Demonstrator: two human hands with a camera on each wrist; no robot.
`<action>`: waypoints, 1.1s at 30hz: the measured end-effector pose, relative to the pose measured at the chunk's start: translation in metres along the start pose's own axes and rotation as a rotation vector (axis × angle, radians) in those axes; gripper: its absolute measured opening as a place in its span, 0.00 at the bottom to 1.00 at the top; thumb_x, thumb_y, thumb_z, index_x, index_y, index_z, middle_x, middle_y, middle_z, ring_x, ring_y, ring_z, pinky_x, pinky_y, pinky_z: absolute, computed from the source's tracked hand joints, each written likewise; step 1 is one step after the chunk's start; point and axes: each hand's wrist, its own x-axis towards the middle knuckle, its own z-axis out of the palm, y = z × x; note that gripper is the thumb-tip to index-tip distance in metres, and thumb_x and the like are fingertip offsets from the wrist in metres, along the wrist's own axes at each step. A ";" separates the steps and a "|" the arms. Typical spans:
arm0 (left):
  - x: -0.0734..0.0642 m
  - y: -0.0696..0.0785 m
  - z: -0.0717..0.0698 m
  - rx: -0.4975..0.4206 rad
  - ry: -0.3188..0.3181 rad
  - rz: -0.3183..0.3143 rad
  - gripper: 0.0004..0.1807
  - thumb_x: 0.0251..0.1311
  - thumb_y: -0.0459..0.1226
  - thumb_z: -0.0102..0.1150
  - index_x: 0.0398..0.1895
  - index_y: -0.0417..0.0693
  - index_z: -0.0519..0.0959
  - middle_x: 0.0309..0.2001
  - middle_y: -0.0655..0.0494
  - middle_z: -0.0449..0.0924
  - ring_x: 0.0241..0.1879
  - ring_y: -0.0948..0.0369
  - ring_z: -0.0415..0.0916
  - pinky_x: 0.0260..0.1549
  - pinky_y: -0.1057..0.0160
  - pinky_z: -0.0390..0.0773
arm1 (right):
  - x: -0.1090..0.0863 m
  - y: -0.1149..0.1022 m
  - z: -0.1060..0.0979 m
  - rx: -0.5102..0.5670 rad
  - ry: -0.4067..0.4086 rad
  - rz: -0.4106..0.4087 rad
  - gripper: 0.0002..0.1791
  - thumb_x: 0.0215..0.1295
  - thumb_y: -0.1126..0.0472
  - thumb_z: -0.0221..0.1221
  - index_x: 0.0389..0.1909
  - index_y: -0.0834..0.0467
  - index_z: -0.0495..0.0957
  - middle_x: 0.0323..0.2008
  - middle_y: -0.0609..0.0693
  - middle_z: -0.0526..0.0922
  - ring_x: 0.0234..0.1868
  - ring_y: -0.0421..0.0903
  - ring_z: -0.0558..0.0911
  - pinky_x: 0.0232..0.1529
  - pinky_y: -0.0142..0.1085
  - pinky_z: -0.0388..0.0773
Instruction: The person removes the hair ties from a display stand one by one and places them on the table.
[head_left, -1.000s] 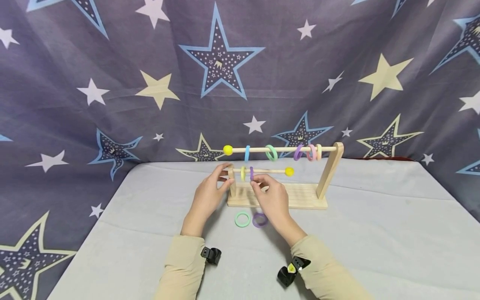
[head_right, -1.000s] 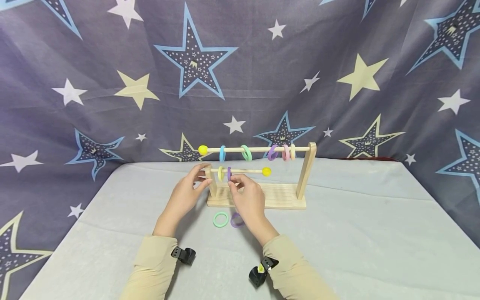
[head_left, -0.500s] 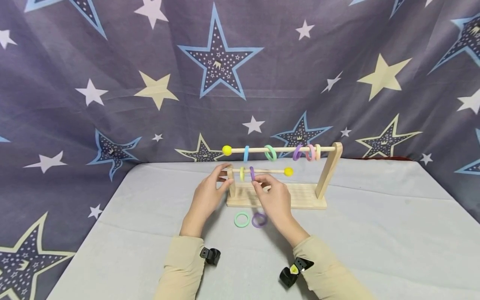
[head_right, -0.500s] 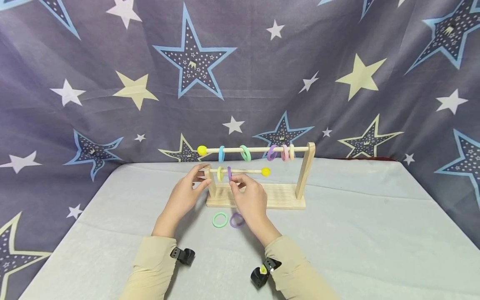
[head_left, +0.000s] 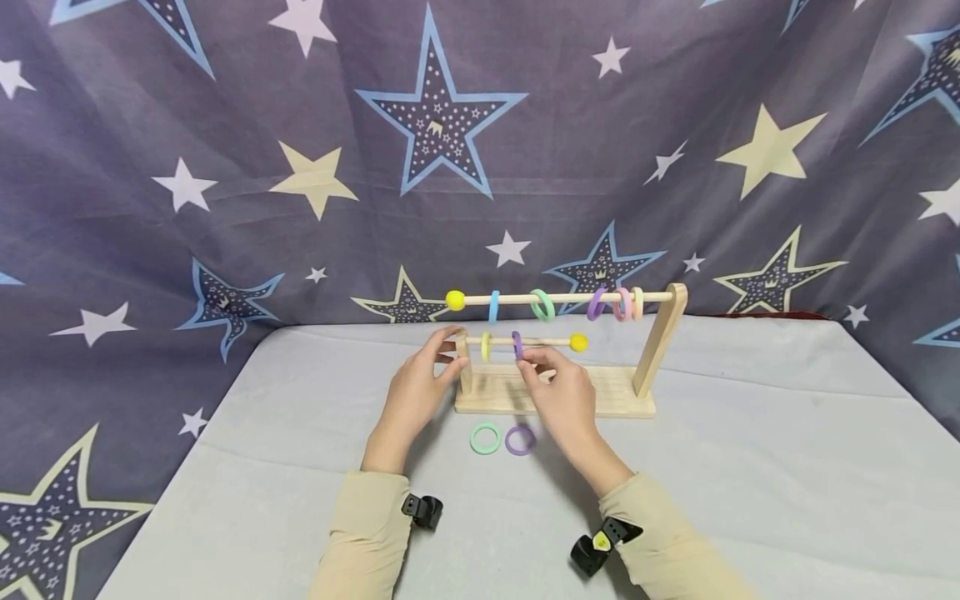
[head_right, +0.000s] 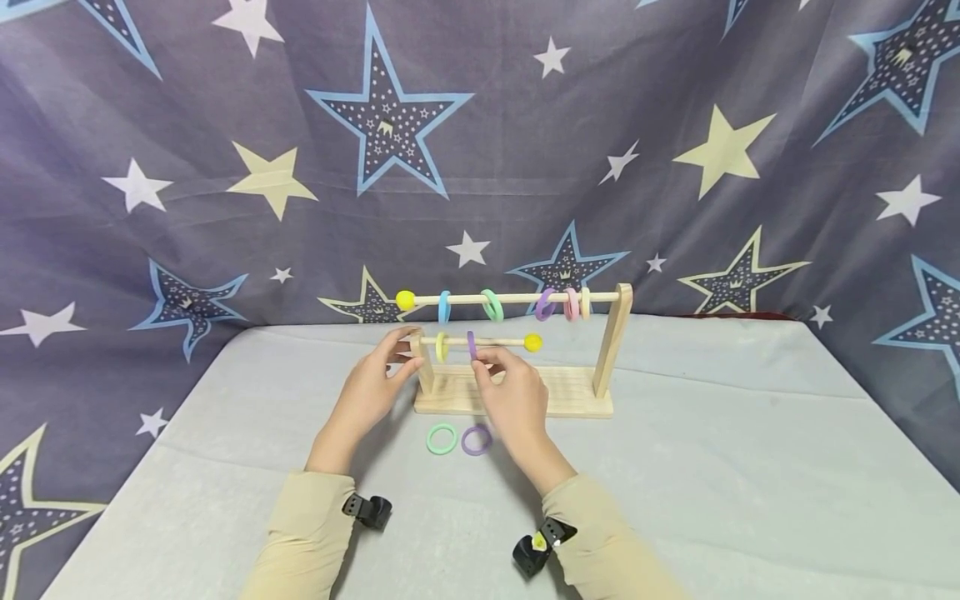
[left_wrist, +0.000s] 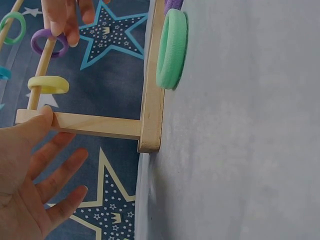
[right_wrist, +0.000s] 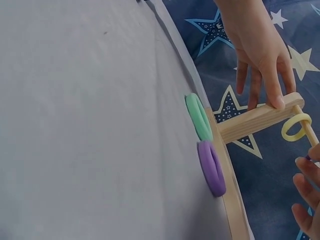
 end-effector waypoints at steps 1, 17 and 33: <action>0.000 0.000 0.000 0.000 0.000 0.000 0.26 0.70 0.44 0.58 0.70 0.61 0.68 0.53 0.51 0.82 0.54 0.52 0.79 0.53 0.44 0.73 | 0.000 0.000 -0.001 -0.003 0.000 0.002 0.06 0.61 0.61 0.67 0.39 0.55 0.87 0.33 0.47 0.88 0.33 0.45 0.84 0.34 0.40 0.74; 0.001 0.000 0.001 0.005 0.006 0.002 0.26 0.70 0.45 0.58 0.69 0.62 0.68 0.53 0.52 0.82 0.53 0.52 0.79 0.52 0.45 0.74 | 0.001 0.009 -0.018 -0.027 0.015 0.000 0.04 0.62 0.62 0.67 0.37 0.55 0.87 0.32 0.47 0.88 0.32 0.45 0.84 0.34 0.38 0.74; 0.000 -0.001 0.000 0.003 0.007 0.001 0.26 0.69 0.45 0.58 0.70 0.61 0.68 0.53 0.52 0.82 0.53 0.52 0.79 0.53 0.44 0.74 | 0.002 0.018 -0.032 -0.012 0.053 -0.017 0.05 0.61 0.63 0.68 0.38 0.57 0.87 0.34 0.51 0.88 0.34 0.47 0.84 0.37 0.43 0.76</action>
